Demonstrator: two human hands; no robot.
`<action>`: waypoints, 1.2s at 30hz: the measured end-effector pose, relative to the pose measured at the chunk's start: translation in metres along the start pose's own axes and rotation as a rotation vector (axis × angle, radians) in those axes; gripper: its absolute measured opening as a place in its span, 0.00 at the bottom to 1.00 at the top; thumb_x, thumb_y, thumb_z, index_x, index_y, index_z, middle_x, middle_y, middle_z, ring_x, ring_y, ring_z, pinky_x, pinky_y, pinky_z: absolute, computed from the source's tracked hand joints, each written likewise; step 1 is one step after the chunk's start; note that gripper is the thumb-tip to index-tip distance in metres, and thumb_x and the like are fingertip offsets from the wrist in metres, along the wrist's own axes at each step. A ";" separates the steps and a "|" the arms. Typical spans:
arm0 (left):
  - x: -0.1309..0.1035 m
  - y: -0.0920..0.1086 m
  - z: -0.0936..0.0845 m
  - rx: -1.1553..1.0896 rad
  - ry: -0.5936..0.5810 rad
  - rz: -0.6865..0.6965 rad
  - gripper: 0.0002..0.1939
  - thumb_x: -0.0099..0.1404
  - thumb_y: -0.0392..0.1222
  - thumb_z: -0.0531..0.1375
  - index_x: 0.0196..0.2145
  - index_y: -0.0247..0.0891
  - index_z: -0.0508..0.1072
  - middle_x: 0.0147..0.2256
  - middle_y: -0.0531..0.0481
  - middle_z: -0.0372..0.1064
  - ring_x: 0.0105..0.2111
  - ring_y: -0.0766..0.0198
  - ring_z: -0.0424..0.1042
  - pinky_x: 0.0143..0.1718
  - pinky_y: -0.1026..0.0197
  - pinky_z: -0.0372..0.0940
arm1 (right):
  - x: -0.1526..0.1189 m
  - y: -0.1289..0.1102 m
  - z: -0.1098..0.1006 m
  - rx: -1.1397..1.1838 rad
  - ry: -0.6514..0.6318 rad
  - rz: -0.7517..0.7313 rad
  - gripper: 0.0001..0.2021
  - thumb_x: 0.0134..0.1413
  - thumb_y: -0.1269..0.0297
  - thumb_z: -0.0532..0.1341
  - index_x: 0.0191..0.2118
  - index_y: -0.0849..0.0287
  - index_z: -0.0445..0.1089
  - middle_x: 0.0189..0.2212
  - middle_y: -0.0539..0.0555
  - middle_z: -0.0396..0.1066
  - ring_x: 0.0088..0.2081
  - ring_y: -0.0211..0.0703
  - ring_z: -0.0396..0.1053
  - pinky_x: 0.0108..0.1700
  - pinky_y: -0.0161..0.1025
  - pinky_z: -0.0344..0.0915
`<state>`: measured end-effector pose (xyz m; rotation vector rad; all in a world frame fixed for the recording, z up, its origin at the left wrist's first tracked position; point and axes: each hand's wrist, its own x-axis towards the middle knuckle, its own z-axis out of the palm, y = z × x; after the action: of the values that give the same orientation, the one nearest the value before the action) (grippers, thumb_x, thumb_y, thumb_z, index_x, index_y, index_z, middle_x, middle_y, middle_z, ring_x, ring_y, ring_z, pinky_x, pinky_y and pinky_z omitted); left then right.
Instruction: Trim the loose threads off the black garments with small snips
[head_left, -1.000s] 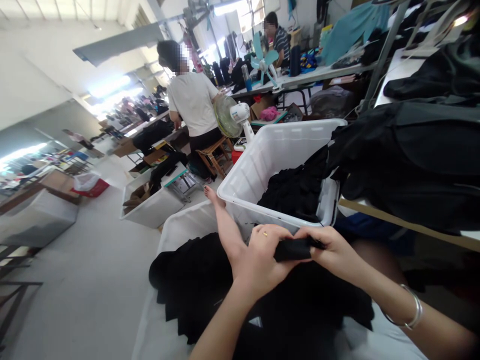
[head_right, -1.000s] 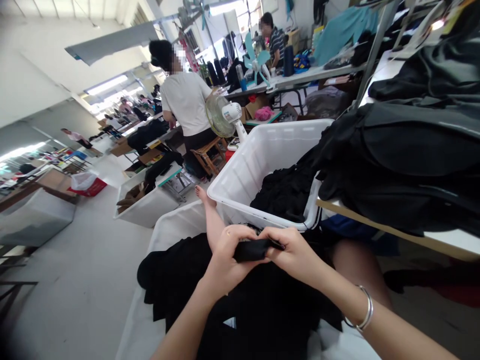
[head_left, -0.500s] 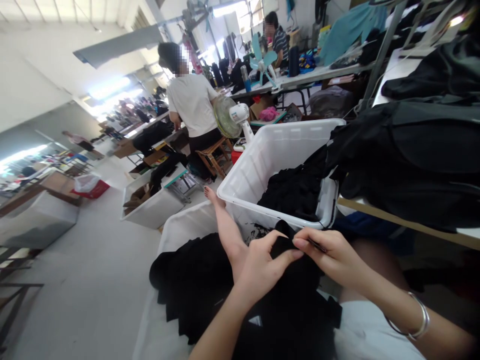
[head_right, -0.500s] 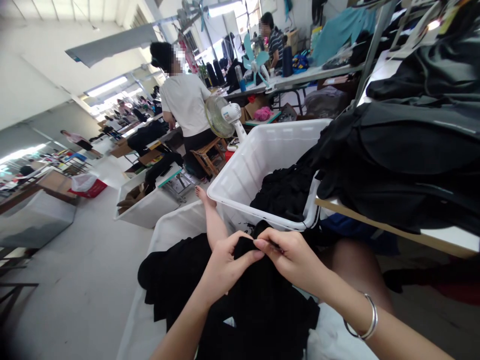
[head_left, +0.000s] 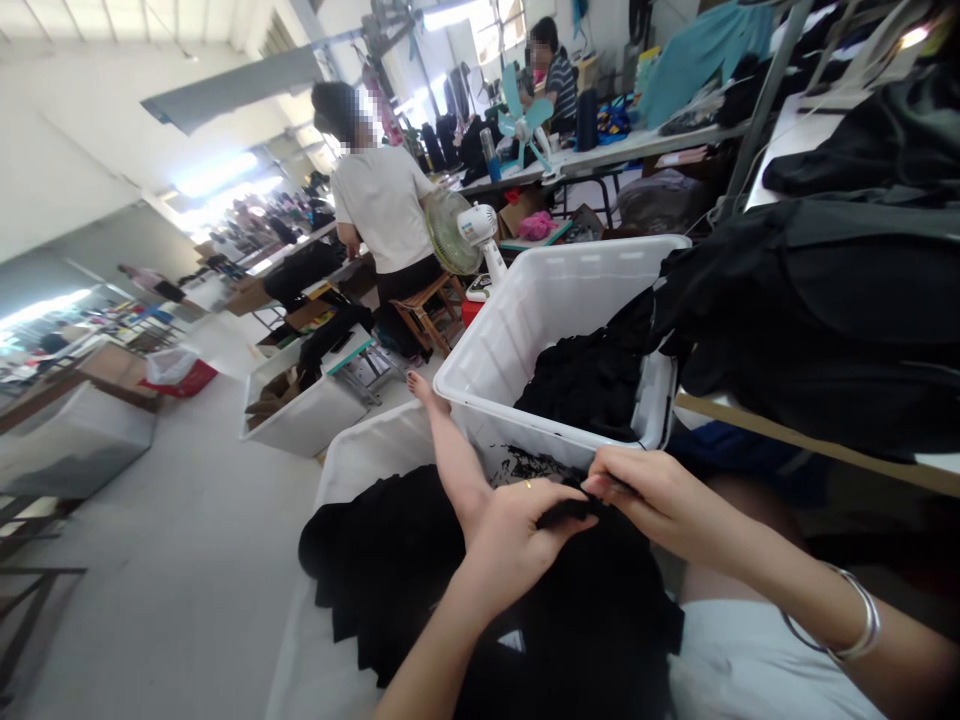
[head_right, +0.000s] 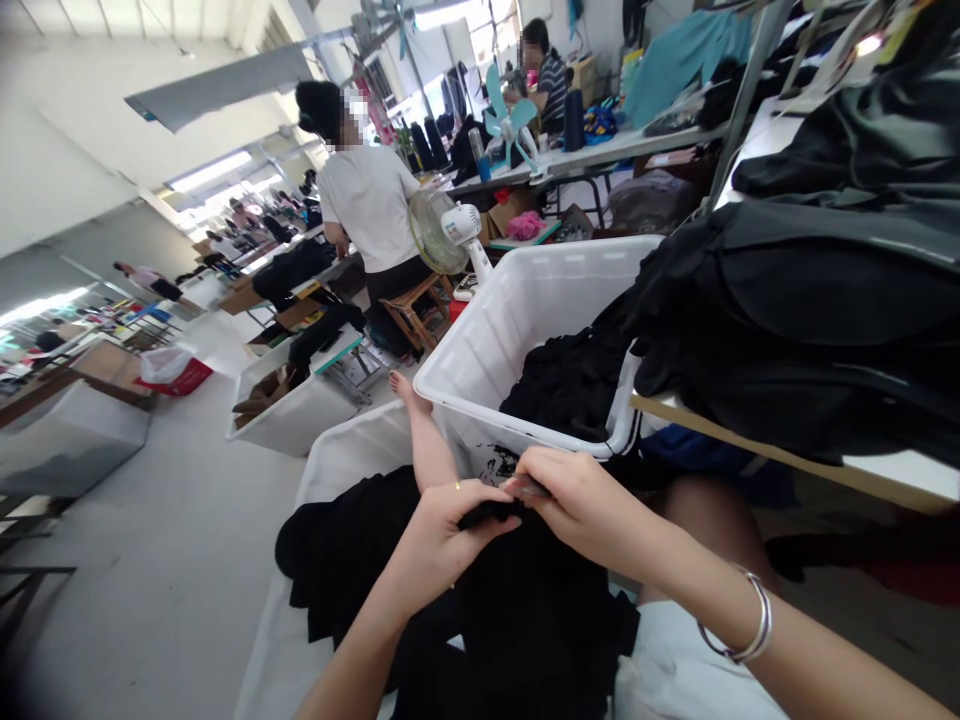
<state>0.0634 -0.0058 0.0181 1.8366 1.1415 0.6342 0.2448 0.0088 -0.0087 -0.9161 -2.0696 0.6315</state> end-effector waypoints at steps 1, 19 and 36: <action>0.000 0.000 0.000 0.006 0.014 0.009 0.07 0.58 0.39 0.60 0.36 0.40 0.76 0.37 0.49 0.74 0.39 0.63 0.72 0.44 0.64 0.64 | 0.001 0.000 0.000 0.004 -0.009 0.004 0.09 0.56 0.73 0.49 0.26 0.58 0.60 0.21 0.50 0.65 0.22 0.35 0.63 0.23 0.31 0.60; -0.004 -0.007 0.002 -0.381 0.157 -0.269 0.09 0.51 0.42 0.66 0.31 0.35 0.78 0.32 0.49 0.76 0.35 0.62 0.74 0.39 0.64 0.68 | -0.024 -0.002 -0.006 0.206 -0.076 0.228 0.10 0.61 0.60 0.51 0.38 0.57 0.66 0.30 0.52 0.71 0.30 0.40 0.69 0.31 0.34 0.64; -0.021 -0.009 -0.007 -0.335 0.197 -0.286 0.09 0.52 0.43 0.65 0.30 0.36 0.78 0.30 0.50 0.76 0.32 0.62 0.74 0.38 0.63 0.68 | -0.025 -0.007 0.017 0.278 0.073 0.165 0.07 0.60 0.65 0.53 0.36 0.58 0.67 0.27 0.52 0.70 0.28 0.38 0.67 0.29 0.32 0.61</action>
<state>0.0445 -0.0198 0.0138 1.3221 1.3084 0.7965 0.2390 -0.0167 -0.0251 -0.9371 -1.7979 0.9331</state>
